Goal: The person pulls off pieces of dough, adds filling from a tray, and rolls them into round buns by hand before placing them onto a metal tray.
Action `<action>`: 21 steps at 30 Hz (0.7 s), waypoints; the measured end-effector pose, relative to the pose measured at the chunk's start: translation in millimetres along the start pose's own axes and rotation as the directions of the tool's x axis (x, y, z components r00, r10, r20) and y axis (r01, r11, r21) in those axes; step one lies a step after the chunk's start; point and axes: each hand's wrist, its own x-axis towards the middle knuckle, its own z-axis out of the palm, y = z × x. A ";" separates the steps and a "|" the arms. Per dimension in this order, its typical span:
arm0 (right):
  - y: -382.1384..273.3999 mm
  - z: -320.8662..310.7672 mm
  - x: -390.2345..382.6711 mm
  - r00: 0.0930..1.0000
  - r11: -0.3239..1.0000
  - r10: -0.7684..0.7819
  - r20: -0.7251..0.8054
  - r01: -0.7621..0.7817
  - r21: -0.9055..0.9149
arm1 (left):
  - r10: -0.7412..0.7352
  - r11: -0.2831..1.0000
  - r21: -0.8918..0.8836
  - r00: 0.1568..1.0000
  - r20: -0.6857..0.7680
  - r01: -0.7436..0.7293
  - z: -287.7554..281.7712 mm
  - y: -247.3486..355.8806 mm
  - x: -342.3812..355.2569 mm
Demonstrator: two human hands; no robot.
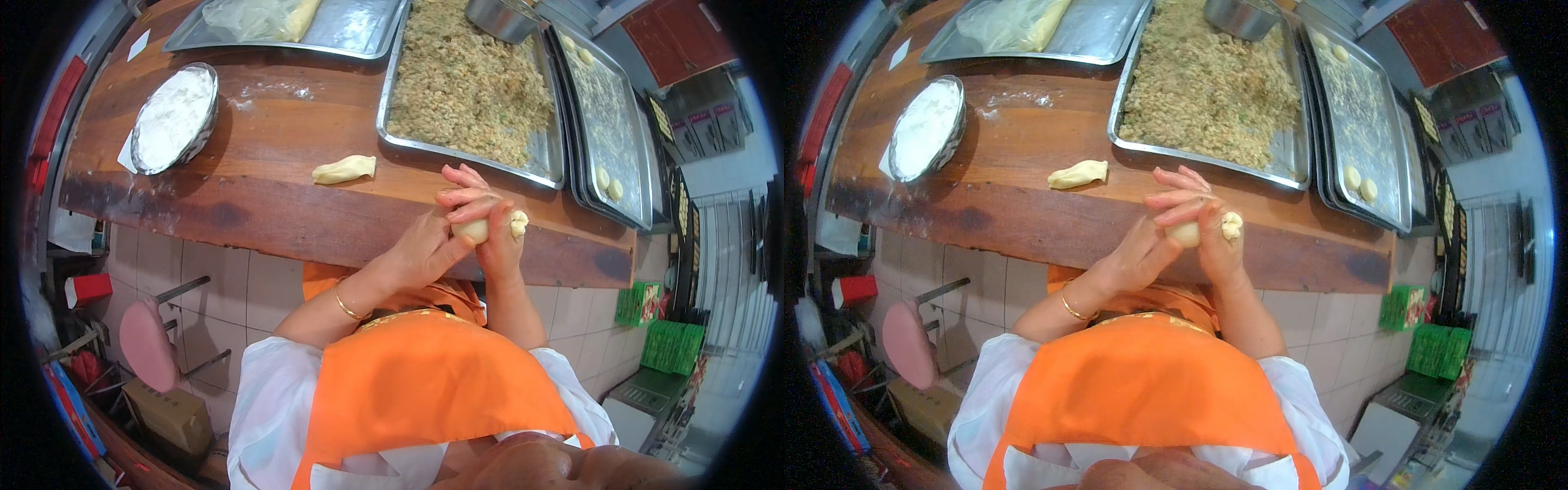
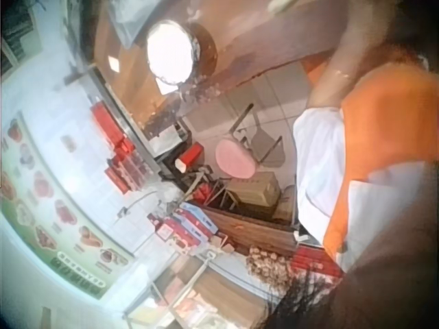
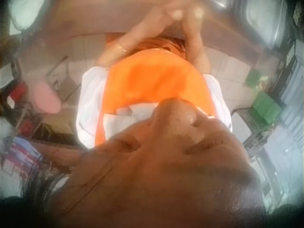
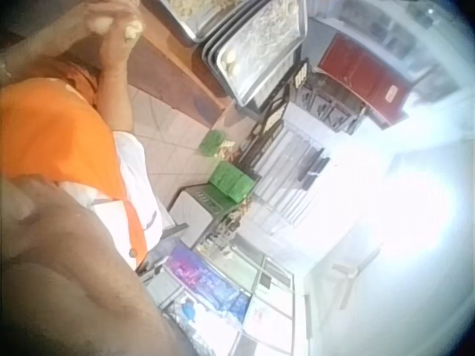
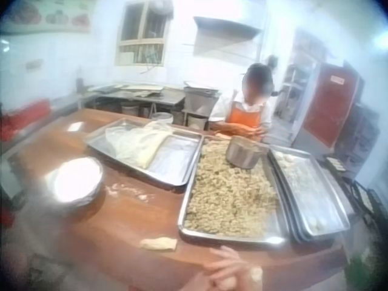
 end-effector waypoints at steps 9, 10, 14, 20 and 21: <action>4.3 8.8 0.3 0.997 0.995 -0.067 -0.042 0.070 0.069 | -0.318 0.877 -0.326 0.935 0.157 0.353 -4.5 -1.6 -11.4; 8.7 2.1 -2.7 0.998 0.996 -0.060 0.020 0.058 0.060 | -0.218 0.953 -0.188 0.968 0.126 0.239 -3.3 -7.4 -10.2; 7.6 -0.7 -4.1 0.999 0.999 0.015 -0.034 -0.013 0.045 | -0.253 0.930 -0.306 0.958 -0.136 0.202 20.1 7.5 -8.4; -7.6 15.4 3.7 1.000 1.000 0.015 -0.024 -0.014 0.024 | -0.188 0.927 -0.332 0.982 -0.015 0.173 7.5 0.3 -7.1; -4.3 11.4 1.5 1.000 1.000 0.023 -0.019 -0.023 0.006 | -0.146 0.951 -0.277 0.989 -0.013 0.137 6.9 -2.6 -7.2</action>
